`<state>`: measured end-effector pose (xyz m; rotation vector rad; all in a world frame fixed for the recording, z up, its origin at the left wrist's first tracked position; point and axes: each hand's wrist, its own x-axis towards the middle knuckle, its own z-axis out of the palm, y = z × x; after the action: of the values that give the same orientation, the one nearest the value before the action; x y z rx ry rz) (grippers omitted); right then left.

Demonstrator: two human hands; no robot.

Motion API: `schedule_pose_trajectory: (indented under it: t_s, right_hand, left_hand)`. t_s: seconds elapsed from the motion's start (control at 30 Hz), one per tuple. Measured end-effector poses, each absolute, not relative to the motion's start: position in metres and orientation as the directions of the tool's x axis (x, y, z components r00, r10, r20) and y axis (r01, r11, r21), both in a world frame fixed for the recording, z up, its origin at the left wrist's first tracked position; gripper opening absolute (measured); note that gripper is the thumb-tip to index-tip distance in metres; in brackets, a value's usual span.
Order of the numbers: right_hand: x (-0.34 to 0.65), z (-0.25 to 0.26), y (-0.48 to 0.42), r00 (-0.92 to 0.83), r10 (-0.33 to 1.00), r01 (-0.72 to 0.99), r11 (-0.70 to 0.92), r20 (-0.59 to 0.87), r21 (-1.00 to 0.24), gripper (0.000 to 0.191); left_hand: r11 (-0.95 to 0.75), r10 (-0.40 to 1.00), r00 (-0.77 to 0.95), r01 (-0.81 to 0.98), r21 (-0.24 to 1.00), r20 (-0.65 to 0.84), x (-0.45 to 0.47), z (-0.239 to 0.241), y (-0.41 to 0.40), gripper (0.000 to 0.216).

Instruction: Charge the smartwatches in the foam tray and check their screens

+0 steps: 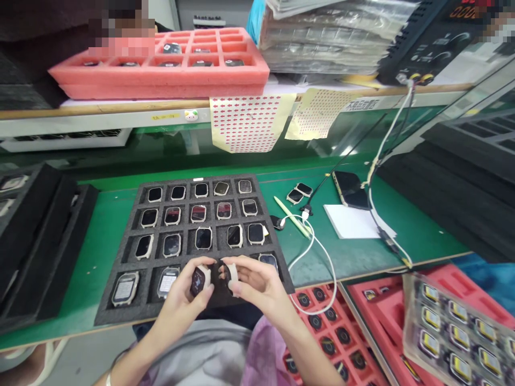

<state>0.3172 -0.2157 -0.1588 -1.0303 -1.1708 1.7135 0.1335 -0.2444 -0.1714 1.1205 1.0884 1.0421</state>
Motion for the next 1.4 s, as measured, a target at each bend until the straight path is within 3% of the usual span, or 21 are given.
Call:
schedule_pose_trajectory:
  t_s: [0.63, 0.97, 1.13, 1.4]
  right_hand:
    - [0.319, -0.1626, -0.2137, -0.361, 0.925, -0.172, -0.192, -0.119, -0.966, 0.031]
    - [0.3185, -0.1642, -0.2143, -0.377, 0.919, -0.193, -0.204, -0.119, -0.96, 0.034]
    - [0.319, -0.161, -0.2134, -0.4, 0.908, -0.212, -0.223, -0.123, -0.951, 0.037]
    - [0.3219, -0.1641, -0.2137, -0.383, 0.894, -0.174, -0.316, -0.232, -0.933, 0.044]
  left_hand:
    - [0.172, 0.977, 0.146, -0.106, 0.979, -0.156, 0.1356, -0.1785, -0.2458, 0.025]
    - [0.221, 0.974, 0.089, -0.137, 0.966, -0.21, 0.1391, -0.1752, -0.2458, 0.033]
    - [0.242, 0.966, 0.149, -0.255, 0.936, -0.209, 0.1381, -0.1732, -0.2433, 0.047]
    - [0.245, 0.96, 0.224, -0.389, 0.888, -0.167, 0.1323, -0.1737, -0.2421, 0.042]
